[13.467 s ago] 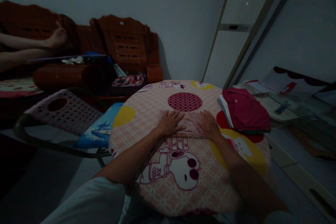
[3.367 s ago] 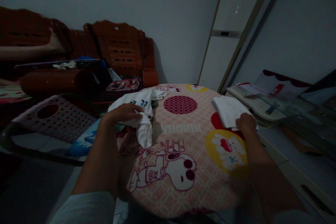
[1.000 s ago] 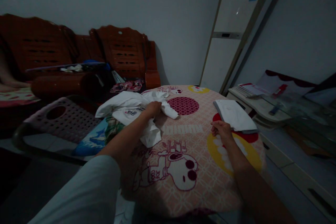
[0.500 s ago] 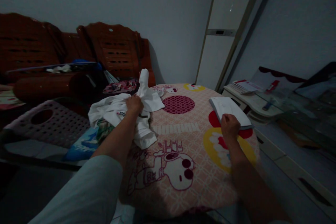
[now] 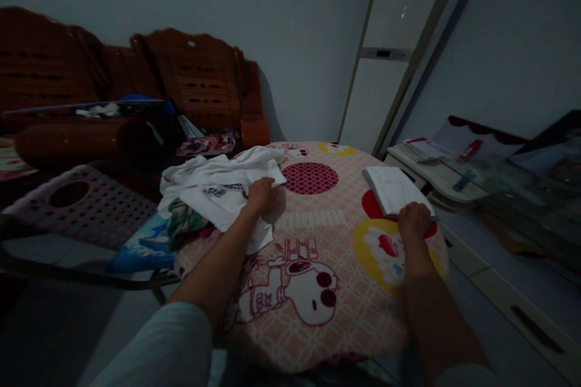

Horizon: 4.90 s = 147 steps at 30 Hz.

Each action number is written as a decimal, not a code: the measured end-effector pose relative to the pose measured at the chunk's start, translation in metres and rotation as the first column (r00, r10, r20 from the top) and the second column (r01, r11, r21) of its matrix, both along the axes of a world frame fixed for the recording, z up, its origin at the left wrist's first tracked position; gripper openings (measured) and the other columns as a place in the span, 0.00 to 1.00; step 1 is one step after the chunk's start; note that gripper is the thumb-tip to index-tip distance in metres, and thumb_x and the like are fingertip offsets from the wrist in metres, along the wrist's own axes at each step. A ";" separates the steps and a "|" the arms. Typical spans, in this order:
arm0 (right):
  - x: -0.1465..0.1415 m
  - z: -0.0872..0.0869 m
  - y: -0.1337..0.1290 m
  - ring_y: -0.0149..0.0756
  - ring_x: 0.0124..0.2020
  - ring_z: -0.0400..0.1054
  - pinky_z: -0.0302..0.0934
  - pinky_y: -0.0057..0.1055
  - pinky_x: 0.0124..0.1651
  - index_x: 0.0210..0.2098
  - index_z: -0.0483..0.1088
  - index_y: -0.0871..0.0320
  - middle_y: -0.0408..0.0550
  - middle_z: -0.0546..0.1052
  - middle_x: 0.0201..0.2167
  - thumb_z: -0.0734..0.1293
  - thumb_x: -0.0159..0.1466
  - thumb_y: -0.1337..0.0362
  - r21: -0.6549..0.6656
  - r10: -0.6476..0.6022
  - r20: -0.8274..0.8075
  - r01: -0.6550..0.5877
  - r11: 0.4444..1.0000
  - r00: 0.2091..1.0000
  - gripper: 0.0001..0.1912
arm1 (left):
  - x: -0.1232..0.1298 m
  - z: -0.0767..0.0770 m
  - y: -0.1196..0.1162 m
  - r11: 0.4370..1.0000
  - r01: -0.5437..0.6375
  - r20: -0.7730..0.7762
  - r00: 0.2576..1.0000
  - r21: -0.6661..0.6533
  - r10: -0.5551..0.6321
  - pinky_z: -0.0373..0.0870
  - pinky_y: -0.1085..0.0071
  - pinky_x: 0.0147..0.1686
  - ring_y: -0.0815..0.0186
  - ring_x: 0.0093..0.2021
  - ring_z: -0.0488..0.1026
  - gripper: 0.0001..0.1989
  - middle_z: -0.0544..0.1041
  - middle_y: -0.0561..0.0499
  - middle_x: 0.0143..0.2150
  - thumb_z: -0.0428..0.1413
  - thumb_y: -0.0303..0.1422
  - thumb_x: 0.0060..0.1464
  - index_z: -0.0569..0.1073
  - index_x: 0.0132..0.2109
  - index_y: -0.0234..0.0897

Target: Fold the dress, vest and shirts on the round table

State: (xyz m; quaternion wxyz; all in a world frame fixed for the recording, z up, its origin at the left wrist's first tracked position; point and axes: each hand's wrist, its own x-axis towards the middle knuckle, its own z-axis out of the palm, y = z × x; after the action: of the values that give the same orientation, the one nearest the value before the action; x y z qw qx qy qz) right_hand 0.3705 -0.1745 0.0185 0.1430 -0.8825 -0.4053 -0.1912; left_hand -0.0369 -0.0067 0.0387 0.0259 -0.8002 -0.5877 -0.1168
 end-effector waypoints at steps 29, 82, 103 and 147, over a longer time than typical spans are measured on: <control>-0.133 0.034 0.000 0.38 0.38 0.69 0.62 0.34 0.43 0.29 0.75 0.58 0.48 0.76 0.34 0.72 0.57 0.56 0.706 0.704 -0.639 -0.600 0.377 -0.310 0.10 | 0.002 -0.013 0.001 0.982 0.174 0.535 0.825 0.069 -0.184 0.72 0.66 0.50 0.59 0.46 0.78 0.17 0.81 0.43 0.48 0.52 0.32 0.57 0.78 0.50 0.33; -0.059 0.002 0.019 0.46 0.36 0.73 0.66 0.42 0.44 0.32 0.74 0.60 0.56 0.79 0.32 0.64 0.57 0.56 0.602 0.505 -0.460 -0.161 0.782 0.731 0.14 | -0.036 0.057 -0.022 0.795 -0.341 0.590 0.807 0.502 -0.026 0.45 0.49 0.69 0.53 0.69 0.54 0.24 0.64 0.45 0.66 0.54 0.22 0.47 0.70 0.52 0.40; -0.005 0.000 0.007 0.53 0.45 0.69 0.60 0.47 0.50 0.37 0.75 0.65 0.66 0.77 0.39 0.57 0.60 0.70 0.357 0.092 -0.290 0.019 0.934 0.952 0.15 | 0.032 0.030 -0.046 0.950 0.186 0.437 0.854 0.253 -0.283 0.62 0.55 0.64 0.58 0.60 0.69 0.17 0.75 0.46 0.58 0.49 0.26 0.58 0.76 0.50 0.38; -0.124 0.014 0.015 0.31 0.08 0.59 0.49 0.25 0.12 0.20 0.67 0.56 0.44 0.70 0.10 0.68 0.56 0.51 0.314 0.449 -0.834 -0.395 0.863 0.320 0.17 | 0.036 -0.002 -0.039 0.992 -0.005 0.514 0.856 0.128 -0.062 0.65 0.69 0.38 0.61 0.36 0.74 0.08 0.80 0.46 0.36 0.52 0.30 0.58 0.77 0.38 0.37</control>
State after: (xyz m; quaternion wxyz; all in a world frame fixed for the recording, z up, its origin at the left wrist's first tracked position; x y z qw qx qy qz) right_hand 0.2465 -0.1598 0.0320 0.4003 -0.7072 -0.4789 0.3321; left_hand -0.0011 -0.0453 0.0367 -0.0843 -0.7449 -0.5527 -0.3641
